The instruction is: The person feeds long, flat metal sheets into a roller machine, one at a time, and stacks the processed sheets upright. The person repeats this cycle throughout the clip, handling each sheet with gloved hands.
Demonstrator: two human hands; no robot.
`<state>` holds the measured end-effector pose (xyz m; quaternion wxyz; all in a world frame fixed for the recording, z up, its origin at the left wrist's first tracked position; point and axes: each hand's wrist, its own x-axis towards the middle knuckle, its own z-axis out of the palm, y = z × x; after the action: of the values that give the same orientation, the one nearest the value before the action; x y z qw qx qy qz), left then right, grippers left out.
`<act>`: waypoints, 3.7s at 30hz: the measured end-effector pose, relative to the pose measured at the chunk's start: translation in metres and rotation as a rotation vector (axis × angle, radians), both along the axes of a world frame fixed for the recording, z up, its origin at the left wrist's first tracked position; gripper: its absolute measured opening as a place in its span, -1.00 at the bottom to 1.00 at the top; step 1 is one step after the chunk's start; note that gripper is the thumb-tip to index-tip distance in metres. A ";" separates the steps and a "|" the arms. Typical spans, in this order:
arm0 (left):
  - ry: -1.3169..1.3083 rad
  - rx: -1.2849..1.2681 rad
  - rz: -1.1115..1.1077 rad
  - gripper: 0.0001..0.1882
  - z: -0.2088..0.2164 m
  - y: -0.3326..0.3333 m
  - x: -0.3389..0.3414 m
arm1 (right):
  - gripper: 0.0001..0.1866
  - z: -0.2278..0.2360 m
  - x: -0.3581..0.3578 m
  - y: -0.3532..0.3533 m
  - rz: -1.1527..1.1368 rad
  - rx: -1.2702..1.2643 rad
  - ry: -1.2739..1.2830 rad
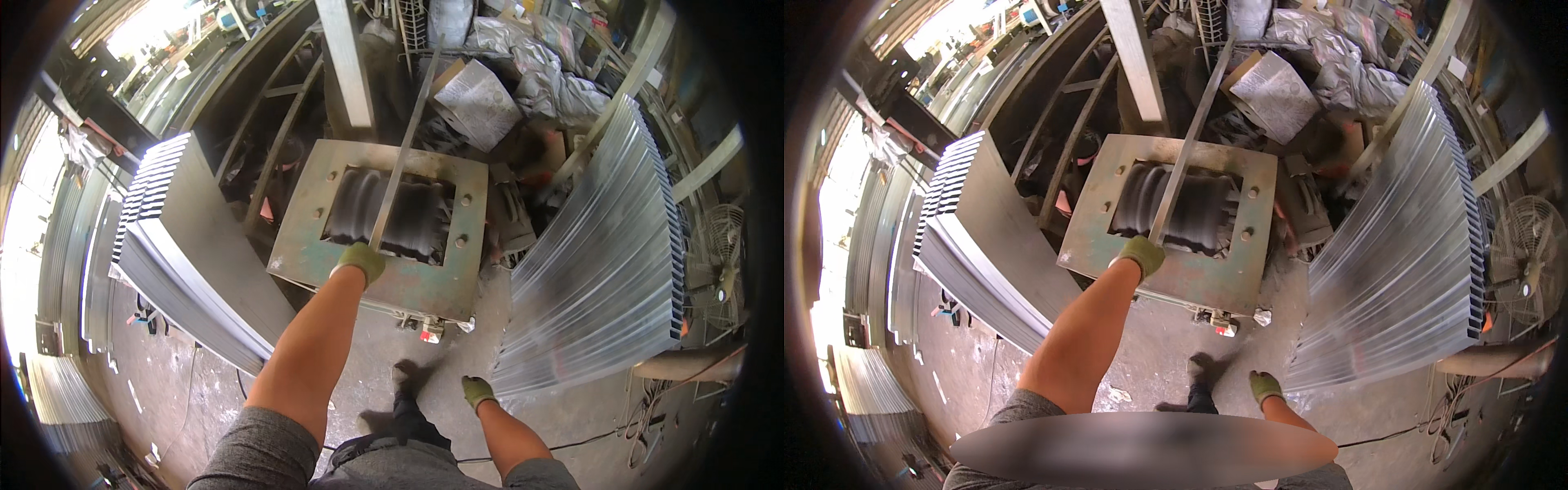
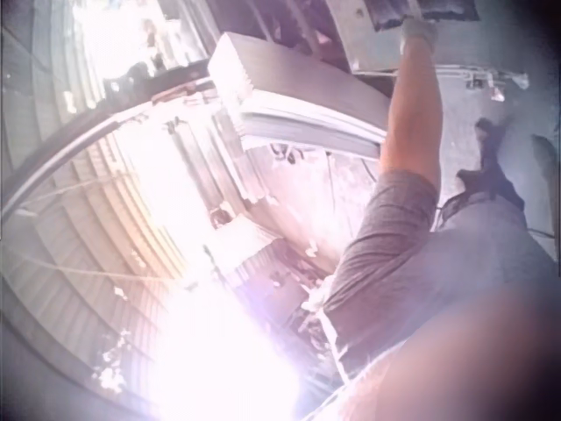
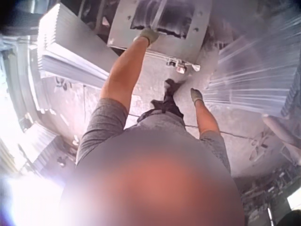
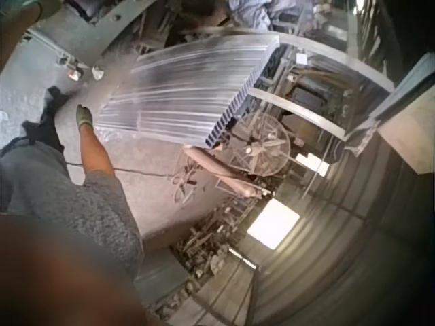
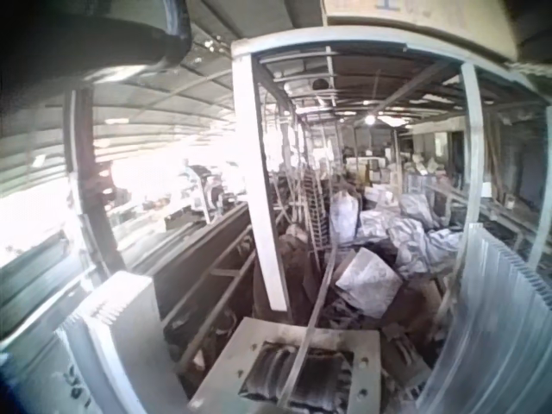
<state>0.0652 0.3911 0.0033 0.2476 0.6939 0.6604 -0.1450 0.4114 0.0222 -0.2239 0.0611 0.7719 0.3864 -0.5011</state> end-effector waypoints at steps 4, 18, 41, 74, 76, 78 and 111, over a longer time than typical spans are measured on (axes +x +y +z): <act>0.112 -0.078 -0.285 -0.52 -0.004 -0.054 -0.022 | -0.38 0.026 -0.054 0.028 -0.072 -0.022 0.258; -0.283 -0.147 0.459 -0.53 -0.052 -0.456 -0.127 | -0.39 0.143 -0.210 0.134 -0.294 0.453 0.700; -0.711 0.104 0.865 -0.47 -0.138 -0.771 -0.176 | -0.13 0.144 -0.316 0.113 0.166 1.153 -0.079; -0.524 0.090 0.872 -0.31 -0.010 -0.494 -0.104 | -0.25 0.166 -0.272 0.325 0.489 1.226 -0.568; -0.532 0.077 0.864 -0.33 -0.018 -0.513 -0.110 | -0.25 0.161 -0.277 0.302 0.467 1.249 -0.543; -0.560 0.093 0.863 -0.35 -0.025 -0.534 -0.117 | -0.24 0.158 -0.283 0.281 0.462 1.254 -0.529; -0.467 -0.059 1.024 -0.50 -0.133 -0.908 -0.210 | 0.00 0.124 -0.361 -0.092 0.618 1.077 -0.263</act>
<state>-0.1453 -0.5170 -0.1302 0.4451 0.2912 0.8363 0.1329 0.0509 -0.0695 -0.1001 -0.1471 0.6023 0.7786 -0.0969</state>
